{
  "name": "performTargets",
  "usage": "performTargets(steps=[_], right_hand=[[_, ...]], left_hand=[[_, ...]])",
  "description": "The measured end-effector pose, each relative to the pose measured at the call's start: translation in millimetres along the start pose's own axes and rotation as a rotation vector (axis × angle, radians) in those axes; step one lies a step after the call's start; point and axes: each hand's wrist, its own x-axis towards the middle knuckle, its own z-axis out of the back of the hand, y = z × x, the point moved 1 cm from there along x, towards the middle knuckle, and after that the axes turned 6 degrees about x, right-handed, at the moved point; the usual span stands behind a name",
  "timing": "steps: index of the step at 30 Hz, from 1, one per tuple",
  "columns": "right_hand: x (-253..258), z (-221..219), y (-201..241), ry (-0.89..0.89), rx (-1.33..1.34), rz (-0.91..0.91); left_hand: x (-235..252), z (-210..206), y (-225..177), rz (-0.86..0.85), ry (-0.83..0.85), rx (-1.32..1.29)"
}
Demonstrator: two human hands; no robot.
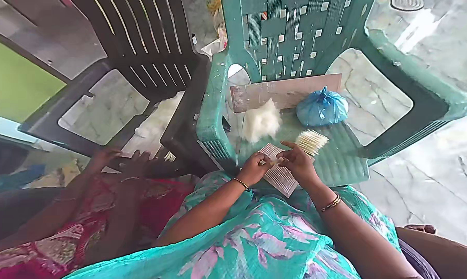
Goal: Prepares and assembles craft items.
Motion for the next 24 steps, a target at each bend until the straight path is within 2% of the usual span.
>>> performTargets(steps=[5, 11, 17, 21, 24], right_hand=[[1.5, 3.0, -1.1, 0.056, -0.068, -0.102], [6.1, 8.1, -0.2, -0.015, -0.183, -0.087], [2.6, 2.6, -1.4, -0.051, -0.436, 0.039], [4.3, -0.6, 2.6, 0.02, -0.454, -0.048], [3.7, -0.6, 1.1, 0.001, -0.459, -0.003]], left_hand=[[1.0, -1.3, 0.4, -0.01, -0.007, 0.007], [4.5, -2.0, -3.3, 0.039, 0.019, 0.086], [8.2, -1.3, -3.3, 0.103, 0.062, 0.215], [6.3, -0.3, -6.5, 0.098, 0.063, 0.218], [6.4, 0.1, -6.4, 0.098, 0.069, 0.22]])
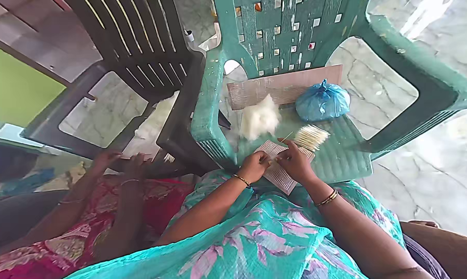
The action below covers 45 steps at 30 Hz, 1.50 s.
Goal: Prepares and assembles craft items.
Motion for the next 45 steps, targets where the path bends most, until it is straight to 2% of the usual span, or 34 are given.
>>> performTargets(steps=[4, 8, 14, 20, 25, 27, 38, 42, 45], right_hand=[[1, 1, -5, -0.07, 0.012, 0.056], [1, 1, -5, -0.08, -0.018, 0.034], [0, -2, -6, -0.112, -0.048, 0.061], [-1, 1, -7, -0.095, -0.263, 0.109], [-6, -4, -10, -0.129, -0.406, 0.346], [-6, -6, -12, -0.09, -0.413, 0.381], [2, -11, -22, -0.079, -0.415, 0.314], [5, -13, -17, -0.085, -0.434, 0.244], [4, -13, -17, -0.075, -0.432, 0.237]], left_hand=[[1, -1, 6, -0.006, 0.011, -0.024], [-5, 2, 8, -0.005, 0.068, -0.024], [-10, 4, 9, 0.031, 0.02, 0.046], [-7, 5, 10, 0.02, -0.049, 0.094], [-11, 3, 9, 0.031, -0.15, 0.144], [-13, 1, 9, -0.016, -0.191, 0.165], [-9, -14, 15, -0.325, -0.205, 0.544], [-7, -8, 14, -0.257, -0.104, 0.572], [-9, -3, 19, -0.244, -0.094, 0.575]])
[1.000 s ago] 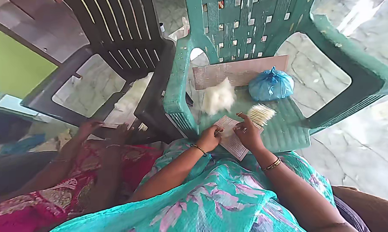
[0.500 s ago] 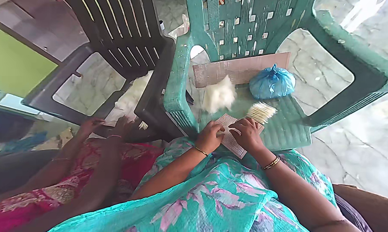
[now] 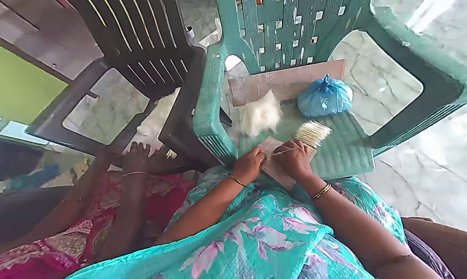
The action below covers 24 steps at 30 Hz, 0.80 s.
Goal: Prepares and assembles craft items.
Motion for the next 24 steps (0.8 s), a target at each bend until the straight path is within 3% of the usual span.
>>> performTargets(steps=[6, 13, 19, 24], right_hand=[[-1, -2, -1, -0.013, 0.006, 0.008], [-6, -2, -3, -0.027, 0.009, 0.045], [-5, -1, 0, -0.005, 0.004, -0.05], [-5, 6, 5, -0.032, -0.02, -0.103]], left_hand=[[-7, 4, 13, 0.023, -0.041, -0.074], [-31, 7, 14, 0.162, 0.018, -0.259], [-38, 2, 18, 0.173, -0.133, -0.27], [-32, 4, 15, 0.209, -0.093, -0.227]])
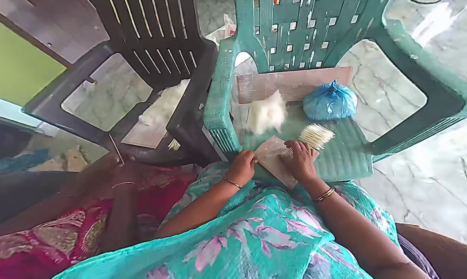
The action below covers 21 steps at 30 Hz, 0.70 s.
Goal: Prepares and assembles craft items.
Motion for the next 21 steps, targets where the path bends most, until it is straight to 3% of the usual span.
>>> performTargets(steps=[4, 7, 9, 11, 14, 21], right_hand=[[12, 5, 4, 0.055, -0.082, 0.105], [19, -8, 9, 0.331, -0.218, 0.233], [18, -12, 16, 0.559, -0.322, 0.189], [11, -7, 20, 0.673, -0.376, 0.154], [-14, 11, 16, 0.743, -0.408, 0.17], [-74, 44, 4, 0.7, -0.418, 0.238]], left_hand=[[0, -2, 0, 0.01, 0.024, -0.011], [0, -1, 0, 0.025, 0.041, 0.0], [-1, 3, -3, 0.043, 0.096, 0.009], [-3, 6, -6, 0.045, 0.157, 0.01], [-10, 2, -9, 0.027, 0.258, -0.013], [-23, -6, -17, -0.08, 0.362, -0.074]])
